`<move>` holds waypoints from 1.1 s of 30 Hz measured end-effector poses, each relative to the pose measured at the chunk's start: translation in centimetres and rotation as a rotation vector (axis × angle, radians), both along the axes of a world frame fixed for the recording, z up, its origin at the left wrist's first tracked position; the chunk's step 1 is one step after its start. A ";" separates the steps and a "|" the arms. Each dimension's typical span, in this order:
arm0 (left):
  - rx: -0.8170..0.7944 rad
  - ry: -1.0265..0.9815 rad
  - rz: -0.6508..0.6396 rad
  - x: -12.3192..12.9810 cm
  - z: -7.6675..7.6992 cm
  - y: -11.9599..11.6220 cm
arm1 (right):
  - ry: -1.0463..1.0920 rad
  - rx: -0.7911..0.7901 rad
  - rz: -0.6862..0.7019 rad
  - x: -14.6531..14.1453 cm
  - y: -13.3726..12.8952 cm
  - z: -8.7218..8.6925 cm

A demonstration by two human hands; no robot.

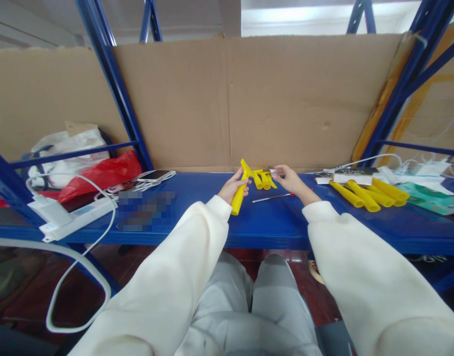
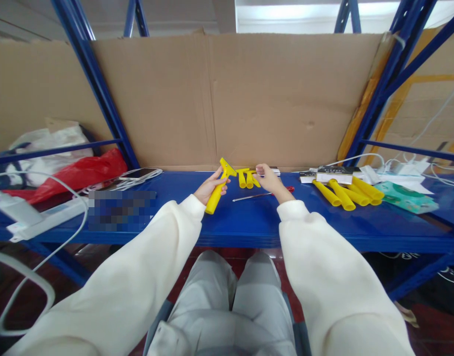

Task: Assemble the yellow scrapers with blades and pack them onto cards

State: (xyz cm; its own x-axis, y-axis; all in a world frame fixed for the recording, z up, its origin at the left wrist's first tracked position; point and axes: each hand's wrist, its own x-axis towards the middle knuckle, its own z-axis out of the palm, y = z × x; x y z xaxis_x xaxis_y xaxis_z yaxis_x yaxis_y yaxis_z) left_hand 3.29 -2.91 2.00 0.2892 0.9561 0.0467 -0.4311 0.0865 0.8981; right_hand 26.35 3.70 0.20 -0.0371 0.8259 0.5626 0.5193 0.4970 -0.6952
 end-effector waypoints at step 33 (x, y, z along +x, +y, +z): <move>-0.069 0.088 0.067 -0.4 0.0 0.4 | -0.732 -0.341 -0.198 6.1 -2.9 -0.1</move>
State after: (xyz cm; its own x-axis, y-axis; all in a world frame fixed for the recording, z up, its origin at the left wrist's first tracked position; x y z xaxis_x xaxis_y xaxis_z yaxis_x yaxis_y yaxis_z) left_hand 2.89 -2.55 1.99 0.2249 0.9734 -0.0427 -0.3575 0.1232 0.9258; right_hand 32.42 0.81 0.10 -0.1324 0.9765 0.1703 0.9545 0.1719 -0.2436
